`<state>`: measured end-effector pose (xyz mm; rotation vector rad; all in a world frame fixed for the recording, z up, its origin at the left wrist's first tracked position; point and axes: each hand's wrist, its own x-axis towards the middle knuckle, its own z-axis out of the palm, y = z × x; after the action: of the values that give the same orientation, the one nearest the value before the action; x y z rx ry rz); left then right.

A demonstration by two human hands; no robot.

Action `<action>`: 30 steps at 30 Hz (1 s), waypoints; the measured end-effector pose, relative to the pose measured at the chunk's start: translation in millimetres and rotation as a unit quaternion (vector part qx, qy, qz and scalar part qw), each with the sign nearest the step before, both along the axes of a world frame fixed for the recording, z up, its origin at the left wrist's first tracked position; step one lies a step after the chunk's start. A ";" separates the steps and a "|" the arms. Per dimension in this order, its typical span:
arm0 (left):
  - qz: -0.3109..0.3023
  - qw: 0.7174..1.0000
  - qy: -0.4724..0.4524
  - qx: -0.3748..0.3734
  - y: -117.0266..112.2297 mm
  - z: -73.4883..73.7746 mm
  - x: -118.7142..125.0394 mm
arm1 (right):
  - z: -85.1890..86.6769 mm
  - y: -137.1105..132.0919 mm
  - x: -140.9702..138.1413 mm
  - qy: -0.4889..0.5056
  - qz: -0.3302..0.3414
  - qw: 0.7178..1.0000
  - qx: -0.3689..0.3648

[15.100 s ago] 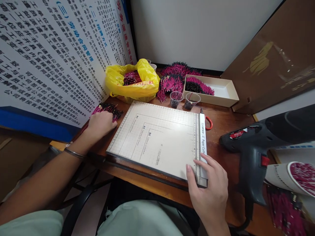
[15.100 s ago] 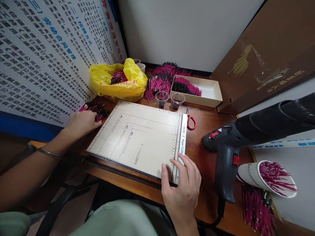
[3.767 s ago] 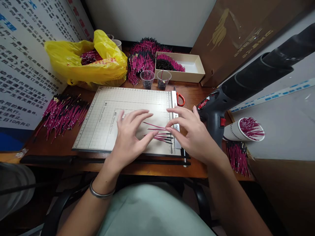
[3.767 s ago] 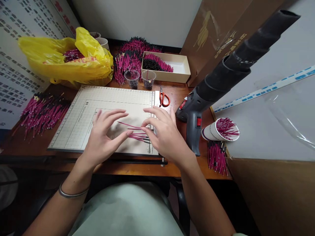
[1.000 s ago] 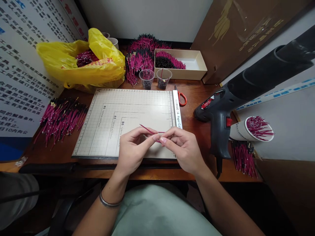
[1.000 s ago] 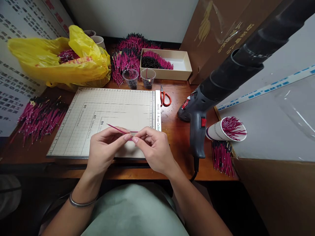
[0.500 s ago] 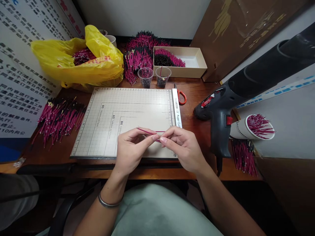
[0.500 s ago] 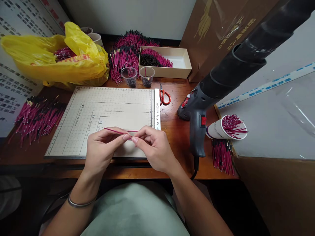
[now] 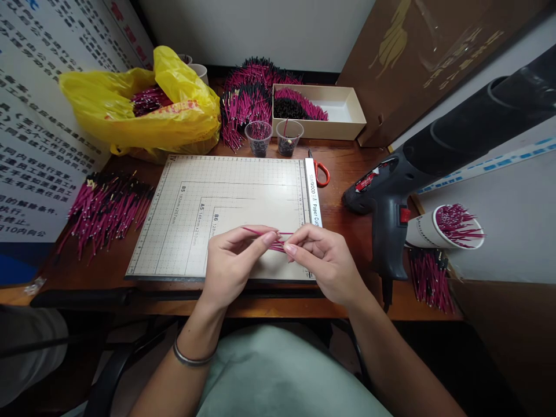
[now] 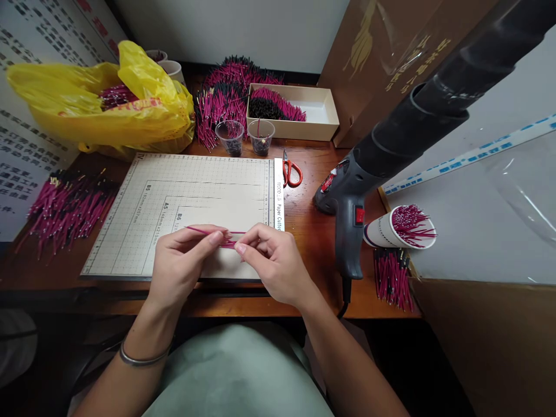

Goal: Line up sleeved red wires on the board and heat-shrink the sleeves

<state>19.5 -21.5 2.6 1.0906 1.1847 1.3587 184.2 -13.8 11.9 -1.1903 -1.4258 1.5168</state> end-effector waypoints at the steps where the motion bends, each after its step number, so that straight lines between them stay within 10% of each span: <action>1: 0.003 1.000 -0.001 0.005 0.0 -0.6 -0.2 | 0.0 -0.3 -0.1 -0.002 0.001 1.000 0.000; 20: 0.037 0.996 -0.084 -0.010 -2.2 -15.4 -5.6 | -1.4 -1.9 0.1 -0.021 -0.003 0.999 0.032; 30: 0.096 0.993 0.021 0.062 -6.9 -8.4 -2.2 | 7.2 19.8 22.0 -0.239 -0.030 0.949 0.203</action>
<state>17.4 -28.4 -5.8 1.1199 1.2756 1.5819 206.2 6.0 19.0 -1.3703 -1.8850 0.8533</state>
